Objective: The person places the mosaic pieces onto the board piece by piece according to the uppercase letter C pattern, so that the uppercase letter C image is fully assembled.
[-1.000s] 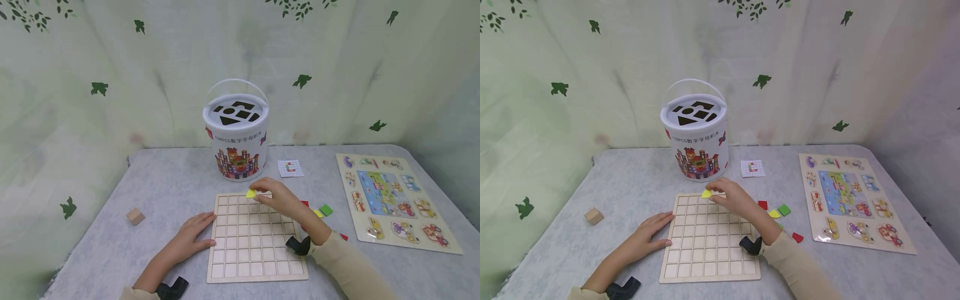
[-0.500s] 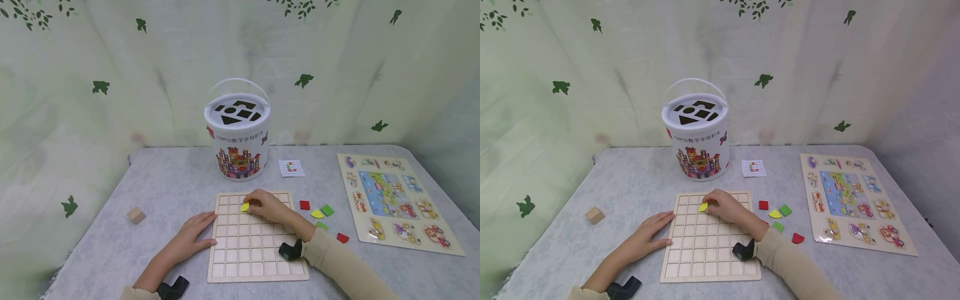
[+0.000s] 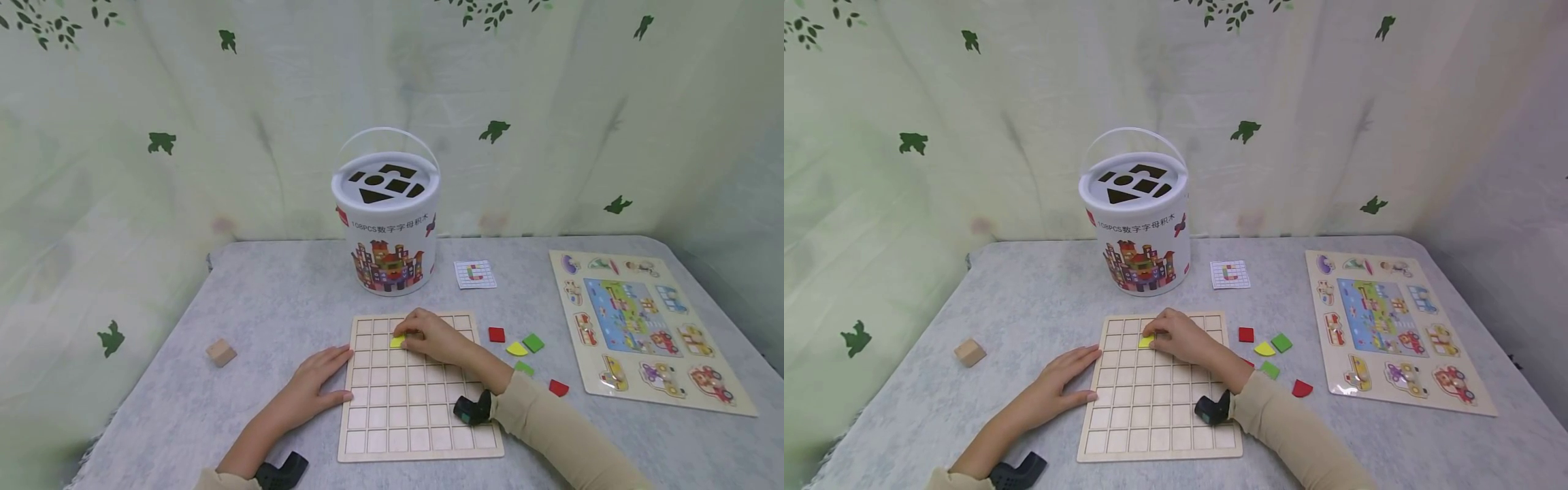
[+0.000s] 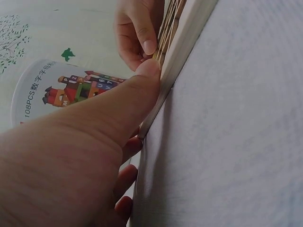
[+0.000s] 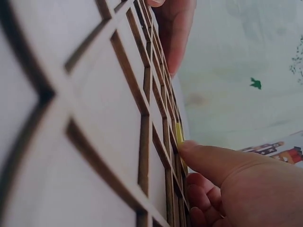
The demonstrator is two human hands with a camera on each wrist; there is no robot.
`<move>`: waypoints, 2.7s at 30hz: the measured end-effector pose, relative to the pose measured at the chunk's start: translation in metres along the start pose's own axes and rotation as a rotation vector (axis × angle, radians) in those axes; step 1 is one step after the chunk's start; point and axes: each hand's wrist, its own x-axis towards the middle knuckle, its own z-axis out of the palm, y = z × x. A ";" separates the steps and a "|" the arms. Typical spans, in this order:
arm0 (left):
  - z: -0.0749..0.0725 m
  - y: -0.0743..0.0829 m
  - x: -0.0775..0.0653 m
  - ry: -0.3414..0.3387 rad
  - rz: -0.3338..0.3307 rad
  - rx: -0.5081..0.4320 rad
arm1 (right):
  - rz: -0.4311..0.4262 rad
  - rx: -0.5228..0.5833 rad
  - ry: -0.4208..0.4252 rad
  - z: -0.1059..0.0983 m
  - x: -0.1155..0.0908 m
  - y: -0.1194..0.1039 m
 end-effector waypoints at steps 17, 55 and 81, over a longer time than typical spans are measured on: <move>0.001 -0.002 0.000 0.000 -0.003 -0.005 | 0.007 0.147 0.038 -0.043 -0.032 -0.013; 0.001 -0.003 -0.001 -0.009 0.003 -0.007 | 0.294 -0.089 0.229 -0.071 -0.110 0.056; 0.001 -0.002 -0.001 -0.012 -0.004 -0.018 | -0.043 -0.090 0.347 -0.069 -0.057 -0.024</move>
